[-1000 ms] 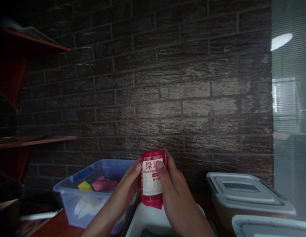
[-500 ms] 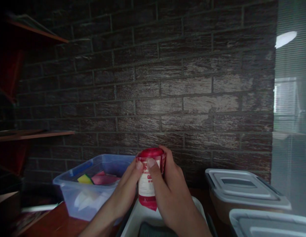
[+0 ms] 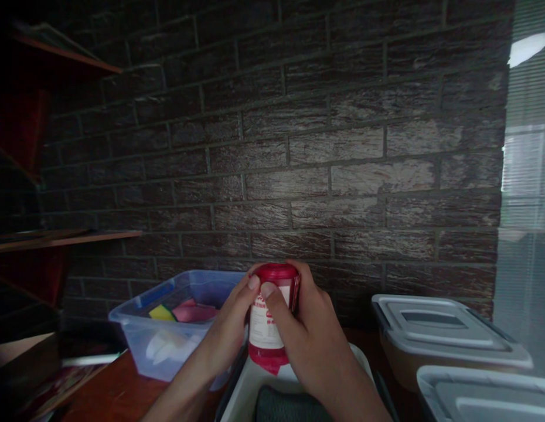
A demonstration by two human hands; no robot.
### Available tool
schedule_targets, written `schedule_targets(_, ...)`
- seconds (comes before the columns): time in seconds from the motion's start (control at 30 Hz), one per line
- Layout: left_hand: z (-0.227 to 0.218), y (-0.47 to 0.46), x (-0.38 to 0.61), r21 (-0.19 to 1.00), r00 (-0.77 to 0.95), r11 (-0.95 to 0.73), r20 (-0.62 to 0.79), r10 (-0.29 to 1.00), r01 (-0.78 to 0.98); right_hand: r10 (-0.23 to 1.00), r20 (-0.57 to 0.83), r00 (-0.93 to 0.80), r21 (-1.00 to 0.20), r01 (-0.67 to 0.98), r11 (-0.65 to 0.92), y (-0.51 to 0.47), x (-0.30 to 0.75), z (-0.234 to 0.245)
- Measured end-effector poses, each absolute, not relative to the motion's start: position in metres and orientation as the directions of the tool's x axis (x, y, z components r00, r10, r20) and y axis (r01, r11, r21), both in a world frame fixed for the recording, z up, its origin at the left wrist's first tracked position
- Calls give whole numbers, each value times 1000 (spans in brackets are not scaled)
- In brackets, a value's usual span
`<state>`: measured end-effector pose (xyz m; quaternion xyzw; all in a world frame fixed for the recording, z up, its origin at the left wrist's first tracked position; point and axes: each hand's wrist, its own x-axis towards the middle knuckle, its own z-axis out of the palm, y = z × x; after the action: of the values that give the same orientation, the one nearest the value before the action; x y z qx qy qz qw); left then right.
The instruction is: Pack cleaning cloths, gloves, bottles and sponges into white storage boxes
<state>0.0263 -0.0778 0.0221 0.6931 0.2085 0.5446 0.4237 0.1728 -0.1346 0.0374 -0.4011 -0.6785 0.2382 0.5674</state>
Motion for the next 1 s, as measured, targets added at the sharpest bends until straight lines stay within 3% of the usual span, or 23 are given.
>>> schedule_targets(0.17, 29, -91, 17, 818, 446, -571, 535, 717, -63, 848, 518, 114, -839, 261, 478, -125, 174, 22)
schedule_targets(0.3, 34, -93, 11, 819, 513, -567, 526, 678, -88, 849, 493, 191, -860, 258, 441, -121, 175, 15)
schedule_targets(0.67, 19, -74, 29, 799, 212, -557, 599, 772, -228, 826, 561, -53, -777, 310, 548, -132, 177, 18)
schedule_targets(0.83, 21, -78, 26, 785, 250, -591, 619, 745, -185, 785, 613, -95, -746, 259, 614, -133, 173, 22)
schedule_targets(1.0, 22, -86, 23, 784, 308, -602, 616, 725, -151, 819, 573, -31, -769, 325, 550, -133, 175, 22)
